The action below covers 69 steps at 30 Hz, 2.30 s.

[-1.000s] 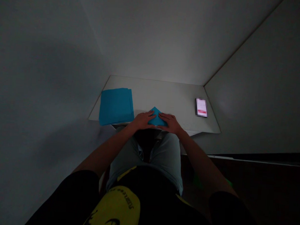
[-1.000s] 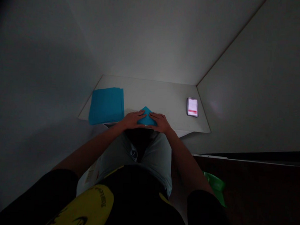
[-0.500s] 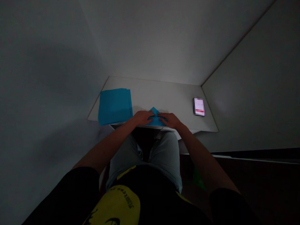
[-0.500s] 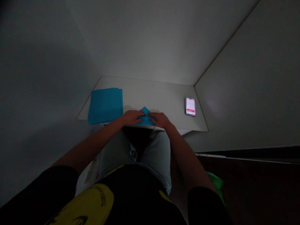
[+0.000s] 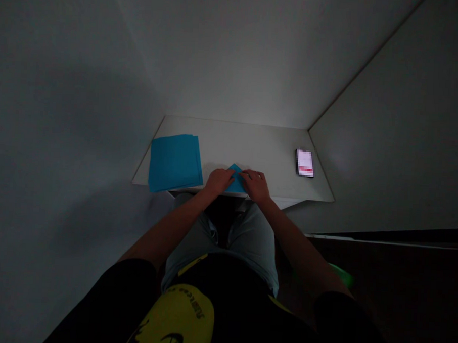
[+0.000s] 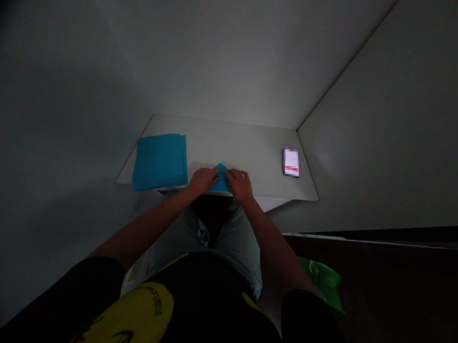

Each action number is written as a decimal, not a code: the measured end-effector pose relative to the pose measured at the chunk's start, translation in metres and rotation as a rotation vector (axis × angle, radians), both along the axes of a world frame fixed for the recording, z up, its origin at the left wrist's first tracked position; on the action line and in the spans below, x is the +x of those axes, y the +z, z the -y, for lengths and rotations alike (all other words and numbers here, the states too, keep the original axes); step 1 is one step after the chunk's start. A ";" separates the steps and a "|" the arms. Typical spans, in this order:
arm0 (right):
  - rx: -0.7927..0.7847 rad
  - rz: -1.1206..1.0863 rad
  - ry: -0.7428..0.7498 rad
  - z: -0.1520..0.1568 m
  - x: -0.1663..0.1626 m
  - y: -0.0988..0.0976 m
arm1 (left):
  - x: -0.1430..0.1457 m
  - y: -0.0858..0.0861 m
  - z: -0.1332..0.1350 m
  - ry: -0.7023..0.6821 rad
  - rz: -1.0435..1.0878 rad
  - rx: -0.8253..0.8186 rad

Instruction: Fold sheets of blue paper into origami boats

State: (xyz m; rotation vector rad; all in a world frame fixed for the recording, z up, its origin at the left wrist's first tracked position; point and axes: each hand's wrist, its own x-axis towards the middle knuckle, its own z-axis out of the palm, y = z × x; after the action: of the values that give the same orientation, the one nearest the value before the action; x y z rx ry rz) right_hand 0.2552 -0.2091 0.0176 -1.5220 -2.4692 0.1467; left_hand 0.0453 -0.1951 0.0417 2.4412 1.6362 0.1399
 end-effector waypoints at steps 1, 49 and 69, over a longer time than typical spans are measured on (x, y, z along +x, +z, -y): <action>-0.004 -0.002 0.004 0.005 -0.004 -0.004 | 0.002 -0.002 0.003 -0.008 0.005 0.016; 0.068 -0.191 0.096 0.046 0.061 -0.038 | -0.072 -0.038 0.059 -0.044 0.411 0.013; -0.123 -0.417 -0.409 -0.036 0.054 -0.019 | -0.046 -0.014 -0.027 0.347 0.561 -0.029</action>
State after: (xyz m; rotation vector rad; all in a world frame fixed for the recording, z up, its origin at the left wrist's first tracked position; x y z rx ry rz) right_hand 0.3095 -0.1728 -0.0016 -1.7943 -1.8229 0.4921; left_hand -0.0012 -0.1679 0.0275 1.8306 1.7352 0.7652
